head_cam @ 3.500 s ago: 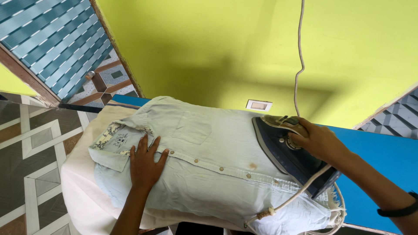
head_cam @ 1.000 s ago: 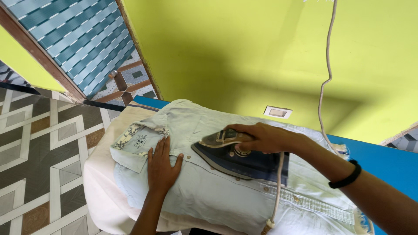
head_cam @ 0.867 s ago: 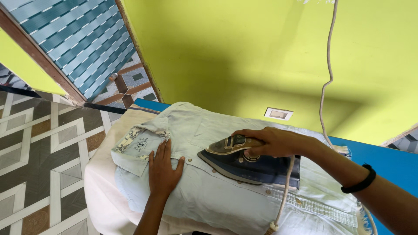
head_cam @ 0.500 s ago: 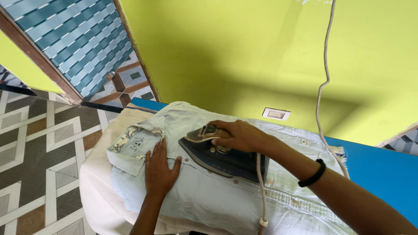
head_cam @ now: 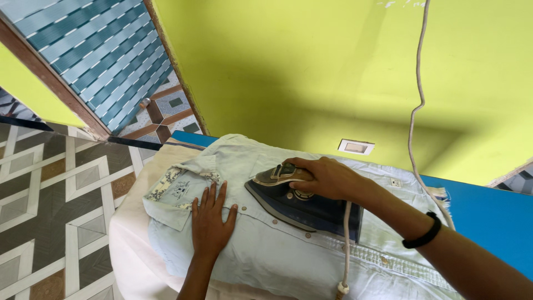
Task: The person irons a light-colored button-up shirt laid out on an ironing board. They smooth the fabric with their hands and use a steam iron to press the front panels and collar area, moving the iron back and forth to remove wrinkles.
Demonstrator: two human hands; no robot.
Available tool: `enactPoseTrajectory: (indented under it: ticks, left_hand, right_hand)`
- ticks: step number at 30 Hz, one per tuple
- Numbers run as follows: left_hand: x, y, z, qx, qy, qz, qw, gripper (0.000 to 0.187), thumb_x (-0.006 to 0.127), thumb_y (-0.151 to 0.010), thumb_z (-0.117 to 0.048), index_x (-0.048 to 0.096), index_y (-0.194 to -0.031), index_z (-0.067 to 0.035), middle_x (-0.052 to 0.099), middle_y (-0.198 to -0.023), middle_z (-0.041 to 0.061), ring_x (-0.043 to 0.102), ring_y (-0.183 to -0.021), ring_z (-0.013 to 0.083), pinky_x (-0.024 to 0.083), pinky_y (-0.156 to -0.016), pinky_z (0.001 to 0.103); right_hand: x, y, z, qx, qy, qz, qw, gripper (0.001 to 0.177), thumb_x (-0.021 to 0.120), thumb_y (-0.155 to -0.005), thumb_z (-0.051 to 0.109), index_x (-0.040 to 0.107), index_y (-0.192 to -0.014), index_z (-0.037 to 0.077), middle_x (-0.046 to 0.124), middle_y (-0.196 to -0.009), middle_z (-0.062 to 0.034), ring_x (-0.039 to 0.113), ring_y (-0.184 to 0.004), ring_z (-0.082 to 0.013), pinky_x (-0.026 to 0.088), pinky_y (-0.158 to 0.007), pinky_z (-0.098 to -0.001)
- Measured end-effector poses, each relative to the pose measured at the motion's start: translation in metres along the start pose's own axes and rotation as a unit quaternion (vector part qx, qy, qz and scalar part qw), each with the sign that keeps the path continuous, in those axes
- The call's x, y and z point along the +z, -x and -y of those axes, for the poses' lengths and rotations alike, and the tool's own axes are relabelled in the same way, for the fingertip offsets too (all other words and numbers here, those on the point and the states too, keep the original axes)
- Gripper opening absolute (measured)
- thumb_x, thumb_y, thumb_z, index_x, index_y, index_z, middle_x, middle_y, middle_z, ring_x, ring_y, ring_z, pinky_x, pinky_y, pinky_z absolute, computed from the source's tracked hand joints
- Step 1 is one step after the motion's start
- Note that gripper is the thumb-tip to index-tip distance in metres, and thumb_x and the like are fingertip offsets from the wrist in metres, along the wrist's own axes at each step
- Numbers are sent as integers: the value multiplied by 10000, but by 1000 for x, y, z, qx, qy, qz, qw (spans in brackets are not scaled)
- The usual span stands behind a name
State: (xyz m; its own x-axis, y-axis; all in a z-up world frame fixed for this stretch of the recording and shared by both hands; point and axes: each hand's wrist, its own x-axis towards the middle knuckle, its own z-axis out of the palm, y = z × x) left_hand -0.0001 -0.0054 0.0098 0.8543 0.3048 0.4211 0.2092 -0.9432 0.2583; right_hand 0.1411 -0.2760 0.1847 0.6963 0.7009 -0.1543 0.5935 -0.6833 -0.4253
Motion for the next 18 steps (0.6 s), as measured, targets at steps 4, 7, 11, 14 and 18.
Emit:
enactPoseTrajectory:
  ticks: [4, 7, 11, 14, 18]
  left_hand:
    - [1, 0, 1, 2, 26, 2, 1000, 755, 561, -938, -446, 337, -1599, -157, 392, -1609, 109, 341, -1479, 317, 177, -1206, 524]
    - [2, -1, 2, 8, 32, -6, 999, 783, 552, -938, -456, 329, -1579, -66, 405, -1599, 116, 337, -1479, 323, 173, -1211, 520]
    - [2, -1, 2, -7, 22, 9, 1000, 738, 551, -944, -474, 377, -1558, -103, 417, -1594, 105, 332, -1493, 294, 162, -1224, 504]
    - [1, 1, 3, -10, 25, 10, 1000, 728, 548, -946, -476, 395, -1551, -100, 424, -1592, 102, 332, -1496, 287, 159, -1228, 495]
    - [1, 1, 3, -14, 24, 18, 999, 722, 548, -945, -474, 406, -1540, -92, 420, -1593, 105, 329, -1493, 287, 155, -1230, 483]
  right_hand:
    - [17, -26, 9, -45, -23, -64, 997, 630, 641, -876, 528, 563, -1416, 214, 762, -946, -191, 734, -870, -370, 561, -802, -469]
    - [28, -55, 19, -52, -23, -85, 995, 641, 655, -879, 521, 568, -1411, 175, 755, -951, -205, 733, -888, -378, 558, -824, -475]
    - [34, -79, 24, -38, -21, -83, 996, 672, 670, -869, 521, 550, -1428, 169, 745, -954, -216, 725, -889, -391, 551, -845, -475]
    - [29, -73, 22, -97, -21, -101, 990, 667, 690, -877, 522, 560, -1418, 153, 742, -985, -217, 711, -901, -383, 553, -822, -479]
    - [5, -35, 19, 43, -37, 16, 998, 677, 639, -872, 543, 502, -1472, 261, 751, -955, -166, 758, -773, -339, 589, -776, -454]
